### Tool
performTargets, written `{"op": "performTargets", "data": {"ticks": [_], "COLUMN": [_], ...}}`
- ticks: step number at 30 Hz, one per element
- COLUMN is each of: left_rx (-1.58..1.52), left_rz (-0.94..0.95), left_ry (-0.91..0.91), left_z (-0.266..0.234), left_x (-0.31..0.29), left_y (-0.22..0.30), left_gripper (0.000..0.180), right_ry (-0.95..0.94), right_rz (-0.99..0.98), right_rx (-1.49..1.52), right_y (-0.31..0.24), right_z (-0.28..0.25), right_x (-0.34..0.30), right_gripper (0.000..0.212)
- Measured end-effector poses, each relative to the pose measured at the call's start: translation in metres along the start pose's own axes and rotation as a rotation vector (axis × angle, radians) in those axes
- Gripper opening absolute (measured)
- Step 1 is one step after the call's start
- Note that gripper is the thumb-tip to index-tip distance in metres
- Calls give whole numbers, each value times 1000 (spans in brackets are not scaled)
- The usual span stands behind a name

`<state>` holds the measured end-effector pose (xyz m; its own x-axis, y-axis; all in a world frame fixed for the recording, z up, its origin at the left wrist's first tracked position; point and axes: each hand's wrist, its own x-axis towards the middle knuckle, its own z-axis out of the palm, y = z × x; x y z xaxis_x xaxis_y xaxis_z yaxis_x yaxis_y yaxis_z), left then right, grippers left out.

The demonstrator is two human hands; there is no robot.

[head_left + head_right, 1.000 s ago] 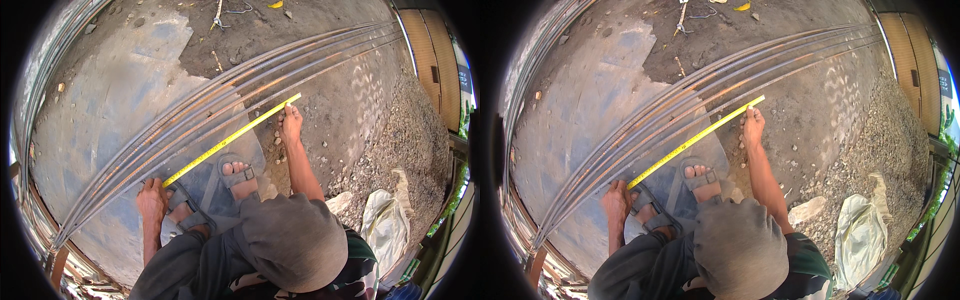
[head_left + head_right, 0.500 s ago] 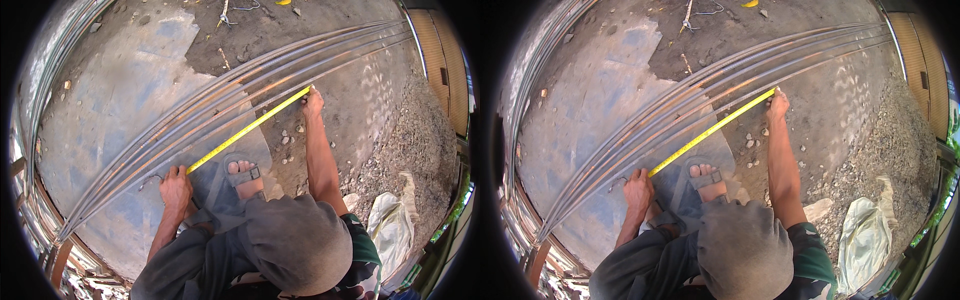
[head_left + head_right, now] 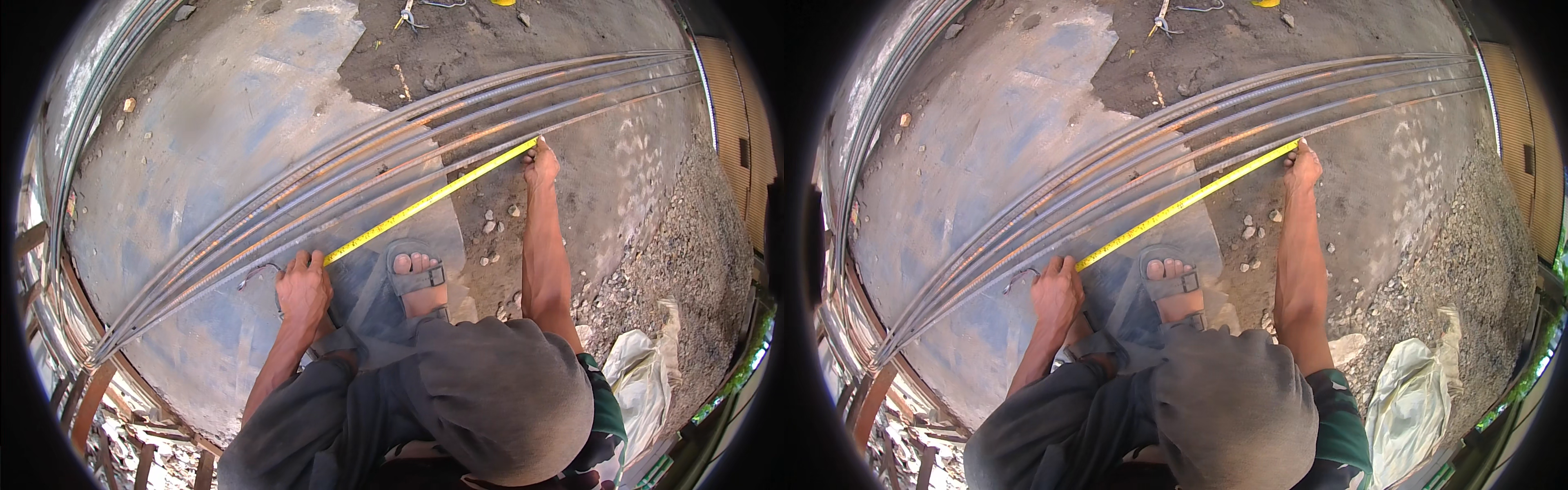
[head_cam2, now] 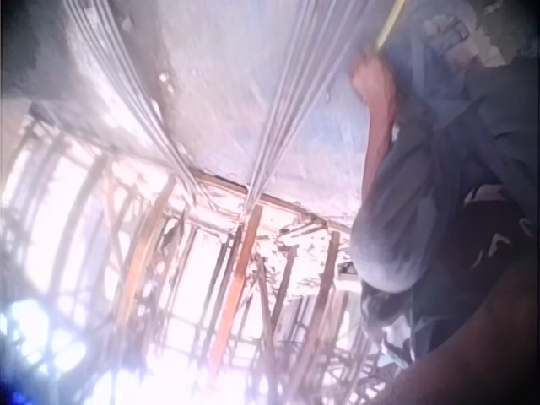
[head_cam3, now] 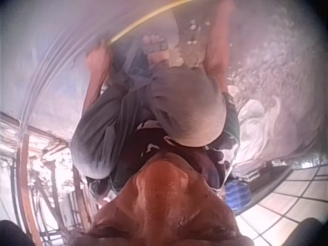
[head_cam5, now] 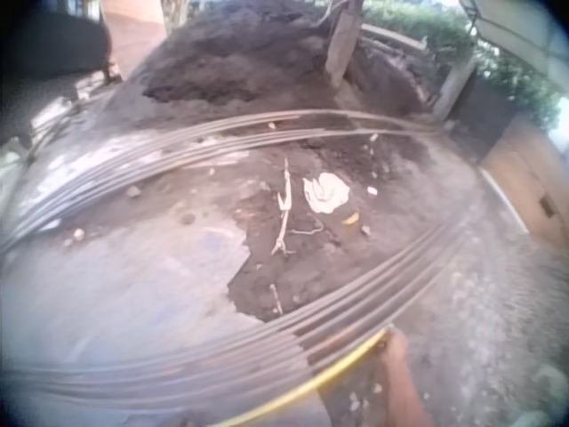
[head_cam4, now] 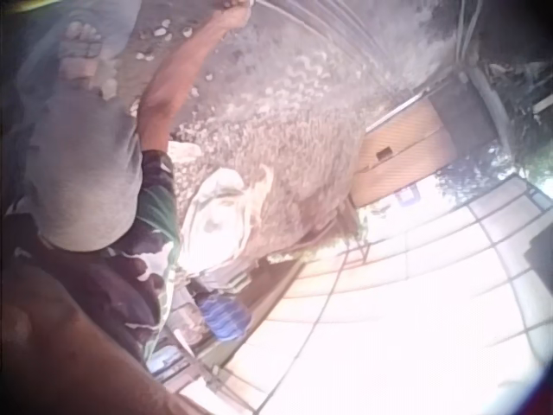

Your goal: The person measures and marks long metal rebars on the ground using a measuring tape and a small white marking tool.

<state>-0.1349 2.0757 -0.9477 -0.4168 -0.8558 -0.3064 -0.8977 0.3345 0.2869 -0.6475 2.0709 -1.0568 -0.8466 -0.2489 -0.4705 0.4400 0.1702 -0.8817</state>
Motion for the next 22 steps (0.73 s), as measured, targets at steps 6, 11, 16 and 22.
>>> {"op": "performTargets", "data": {"ticks": [6,11,16,22], "left_rx": [-77,-187,-186,-171], "left_rz": [-10,-104,-209,-258], "left_ry": [20,-13,-17,-66], "left_z": [-2,-18,-33,-52], "left_x": [-3,2,-5,-4], "left_y": [-11,-29,-63,-64], "left_gripper": [10,22,27,34], "right_ry": [13,-7,10,-29], "right_rz": [110,79,55,71], "right_rx": [1,-30,-35,-46], "right_y": [-2,-10,-6,-7], "right_z": [13,-9,0,-5], "right_x": [-2,31,19,36], "right_gripper": [14,12,10,13]}}
